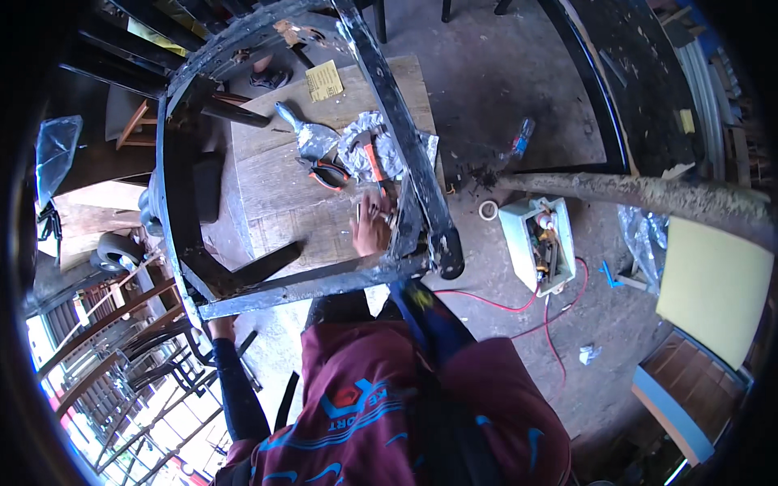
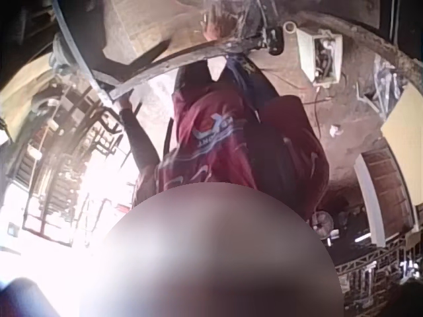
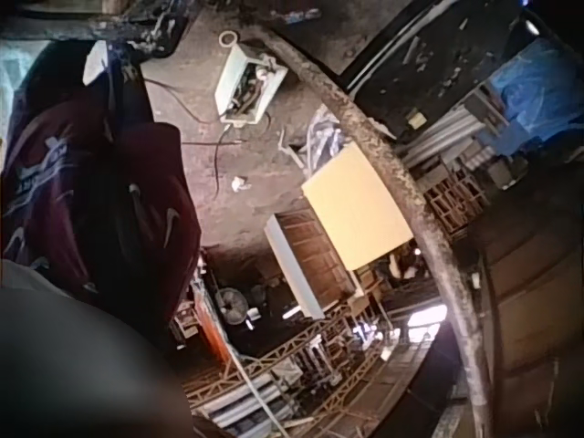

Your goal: Repairing a wooden chair frame using pliers, a hammer, and a pneumatic staple gun.

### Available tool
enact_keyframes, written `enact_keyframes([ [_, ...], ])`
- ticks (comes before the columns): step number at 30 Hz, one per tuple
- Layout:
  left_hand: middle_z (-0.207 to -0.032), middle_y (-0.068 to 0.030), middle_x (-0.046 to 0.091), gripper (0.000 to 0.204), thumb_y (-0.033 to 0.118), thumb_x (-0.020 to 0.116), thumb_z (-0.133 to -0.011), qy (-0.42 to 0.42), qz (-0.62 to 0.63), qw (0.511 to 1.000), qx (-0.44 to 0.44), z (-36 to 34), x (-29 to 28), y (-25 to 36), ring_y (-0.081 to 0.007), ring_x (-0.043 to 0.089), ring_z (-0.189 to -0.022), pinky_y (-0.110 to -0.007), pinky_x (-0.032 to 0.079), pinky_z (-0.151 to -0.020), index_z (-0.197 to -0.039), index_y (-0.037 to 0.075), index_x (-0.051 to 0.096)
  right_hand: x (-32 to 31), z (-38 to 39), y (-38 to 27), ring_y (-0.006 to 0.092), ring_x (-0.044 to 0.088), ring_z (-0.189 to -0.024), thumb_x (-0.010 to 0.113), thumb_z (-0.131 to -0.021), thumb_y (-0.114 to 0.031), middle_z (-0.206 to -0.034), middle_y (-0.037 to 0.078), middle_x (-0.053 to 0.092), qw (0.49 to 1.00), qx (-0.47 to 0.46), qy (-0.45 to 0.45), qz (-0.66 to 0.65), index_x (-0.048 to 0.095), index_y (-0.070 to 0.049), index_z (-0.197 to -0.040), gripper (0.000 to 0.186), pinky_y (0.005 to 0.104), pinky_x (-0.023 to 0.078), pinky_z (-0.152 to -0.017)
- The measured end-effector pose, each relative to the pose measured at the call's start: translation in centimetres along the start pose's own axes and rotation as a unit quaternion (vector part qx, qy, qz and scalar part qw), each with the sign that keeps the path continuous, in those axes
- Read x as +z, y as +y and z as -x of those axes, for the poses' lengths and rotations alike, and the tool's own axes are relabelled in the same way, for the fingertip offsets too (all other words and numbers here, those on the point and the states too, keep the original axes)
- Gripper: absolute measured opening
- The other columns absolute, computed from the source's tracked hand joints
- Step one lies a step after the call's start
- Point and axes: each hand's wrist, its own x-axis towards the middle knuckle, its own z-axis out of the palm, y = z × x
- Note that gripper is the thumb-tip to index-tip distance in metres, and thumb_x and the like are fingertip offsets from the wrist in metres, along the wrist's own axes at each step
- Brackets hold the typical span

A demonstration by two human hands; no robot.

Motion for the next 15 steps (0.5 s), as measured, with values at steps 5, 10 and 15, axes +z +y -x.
enact_keyframes([
  [5,-0.15,-0.0155,0.054,0.058,0.026,0.062,-0.097,-0.225,-0.313,0.921,0.053,-8.2,22.3,8.8,-0.0284,0.048,-0.141,-0.044,0.041,-0.115,-0.151,0.01,0.047,4.3,-5.5,6.3,0.042,0.046,-0.13,0.072,-0.09,-0.029,-0.142,0.026,0.044,0.984,0.164,-0.039,0.051,0.04,0.002,-0.148,0.073,0.0535,0.043,-0.106],
  [10,-0.155,-0.0231,0.045,0.079,0.013,0.072,-0.083,-0.277,-0.527,0.696,0.4,-8.7,34.9,21.6,-0.0375,0.045,-0.142,-0.049,0.035,-0.119,-0.156,0.015,0.041,4.0,-8.8,4.0,0.0416,0.068,-0.095,0.07,-0.083,-0.018,-0.109,0.023,0.065,0.977,0.203,-0.055,0.041,0.055,-0.004,-0.118,0.041,0.0518,0.055,-0.083],
  [15,-0.17,-0.0212,0.011,0.124,0.026,0.086,-0.059,-0.239,-0.625,0.424,0.61,-13.4,46.8,23.3,-0.0483,0.012,-0.156,-0.063,0.012,-0.125,-0.165,0.023,0.021,4.6,-8.4,1.9,0.0401,0.069,-0.092,0.065,-0.086,-0.016,-0.098,0.025,0.069,0.982,0.164,0.089,0.014,0.06,-0.001,-0.106,0.025,0.0504,0.056,-0.077],
])
